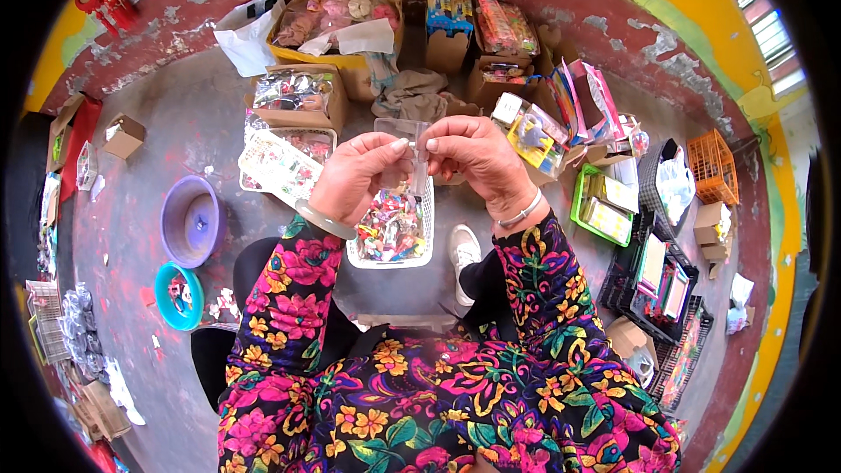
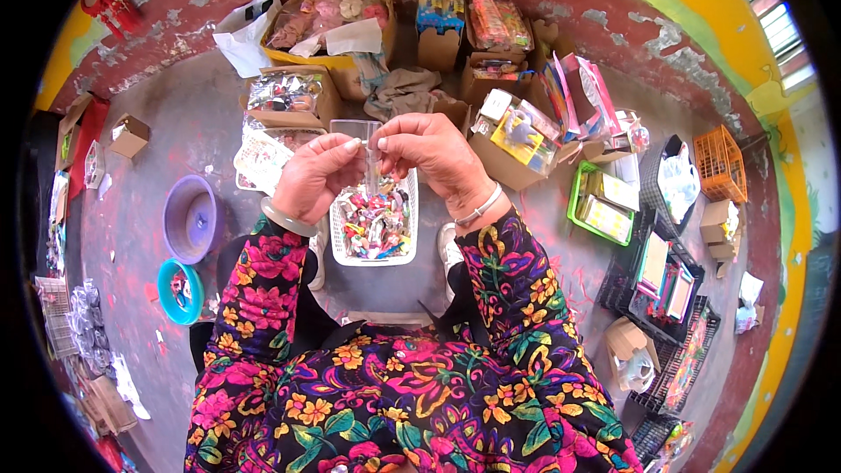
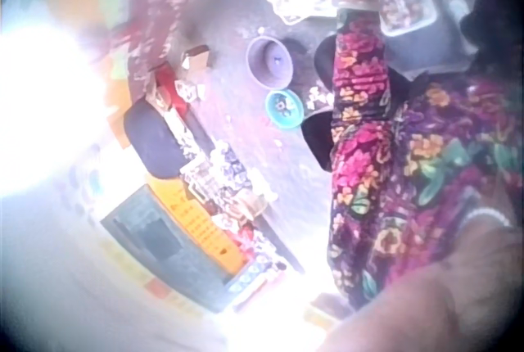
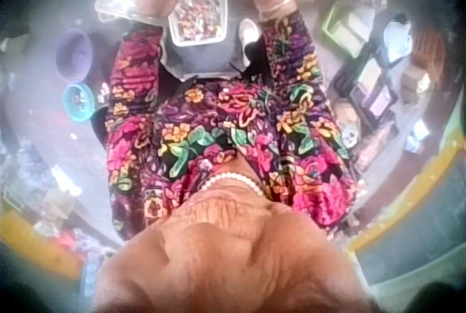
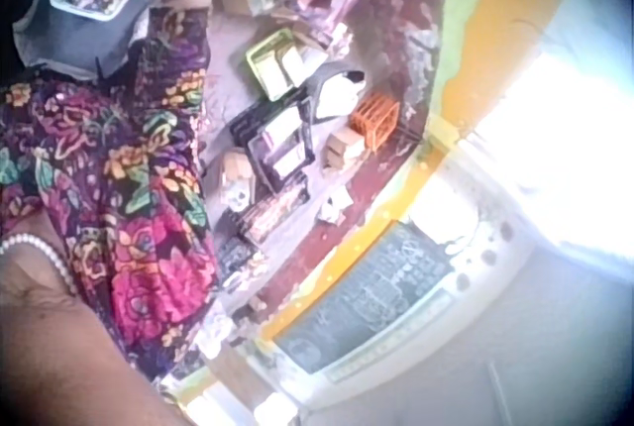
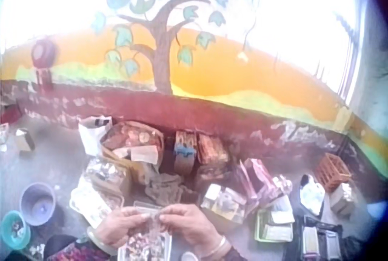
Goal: The person sits on the floor and repeatedly picks small colorful items from a white basket, places them into small clear plastic bags, and seals the bags. The person then places the sealed bags into a cardboard box.
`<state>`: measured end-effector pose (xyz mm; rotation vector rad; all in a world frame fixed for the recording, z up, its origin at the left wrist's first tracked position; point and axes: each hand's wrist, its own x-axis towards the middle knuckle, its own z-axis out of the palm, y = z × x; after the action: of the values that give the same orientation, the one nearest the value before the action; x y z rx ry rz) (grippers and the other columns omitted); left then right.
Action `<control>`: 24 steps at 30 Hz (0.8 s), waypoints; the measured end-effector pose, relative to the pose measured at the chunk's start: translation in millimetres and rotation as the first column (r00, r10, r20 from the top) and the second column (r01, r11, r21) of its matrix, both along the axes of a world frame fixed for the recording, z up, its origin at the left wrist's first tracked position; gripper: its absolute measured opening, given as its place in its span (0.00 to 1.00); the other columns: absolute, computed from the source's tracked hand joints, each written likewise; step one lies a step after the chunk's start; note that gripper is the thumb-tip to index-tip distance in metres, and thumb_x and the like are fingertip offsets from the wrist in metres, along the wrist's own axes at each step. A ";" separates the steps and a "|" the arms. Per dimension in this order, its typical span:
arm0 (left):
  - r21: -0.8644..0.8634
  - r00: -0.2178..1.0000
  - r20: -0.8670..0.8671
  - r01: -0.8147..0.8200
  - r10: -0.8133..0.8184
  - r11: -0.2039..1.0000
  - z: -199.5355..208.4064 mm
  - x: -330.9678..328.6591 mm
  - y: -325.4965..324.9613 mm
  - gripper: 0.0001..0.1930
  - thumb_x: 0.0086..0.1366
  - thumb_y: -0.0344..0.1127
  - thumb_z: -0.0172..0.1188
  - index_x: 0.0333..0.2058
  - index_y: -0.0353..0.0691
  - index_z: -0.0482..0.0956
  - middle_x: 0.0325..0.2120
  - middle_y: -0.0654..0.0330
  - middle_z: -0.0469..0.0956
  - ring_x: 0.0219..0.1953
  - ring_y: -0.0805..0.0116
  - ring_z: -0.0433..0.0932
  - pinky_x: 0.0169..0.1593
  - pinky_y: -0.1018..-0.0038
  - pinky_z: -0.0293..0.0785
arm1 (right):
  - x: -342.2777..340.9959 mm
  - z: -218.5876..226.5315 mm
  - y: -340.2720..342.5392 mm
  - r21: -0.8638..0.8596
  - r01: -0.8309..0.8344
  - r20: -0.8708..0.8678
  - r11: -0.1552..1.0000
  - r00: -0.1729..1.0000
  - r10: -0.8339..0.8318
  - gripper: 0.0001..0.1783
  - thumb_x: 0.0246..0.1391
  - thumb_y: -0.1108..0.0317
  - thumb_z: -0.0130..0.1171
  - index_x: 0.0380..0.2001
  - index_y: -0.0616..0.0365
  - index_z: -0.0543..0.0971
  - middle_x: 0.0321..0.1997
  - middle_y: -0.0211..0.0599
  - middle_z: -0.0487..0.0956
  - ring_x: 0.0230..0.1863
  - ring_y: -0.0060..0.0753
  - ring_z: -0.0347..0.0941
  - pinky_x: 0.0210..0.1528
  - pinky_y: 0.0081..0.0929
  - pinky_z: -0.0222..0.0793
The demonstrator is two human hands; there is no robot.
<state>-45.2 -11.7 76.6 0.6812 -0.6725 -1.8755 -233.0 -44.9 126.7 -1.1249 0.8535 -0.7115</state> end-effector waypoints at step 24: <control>-0.034 0.994 0.052 -0.096 0.098 0.995 -1.7 -15.2 1.9 0.04 0.58 0.29 0.55 0.32 0.35 0.75 0.25 0.63 0.76 0.27 0.75 0.74 0.34 0.79 0.71 | -1.2 -5.5 -0.2 0.095 0.084 -0.028 0.992 0.996 -0.082 0.07 0.44 0.70 0.59 0.26 0.62 0.76 0.20 0.30 0.75 0.21 0.18 0.70 0.23 0.14 0.65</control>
<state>-60.5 -9.8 74.9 0.7336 -0.6901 -1.7588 -234.2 -45.1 121.1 -1.0180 0.9502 -0.7190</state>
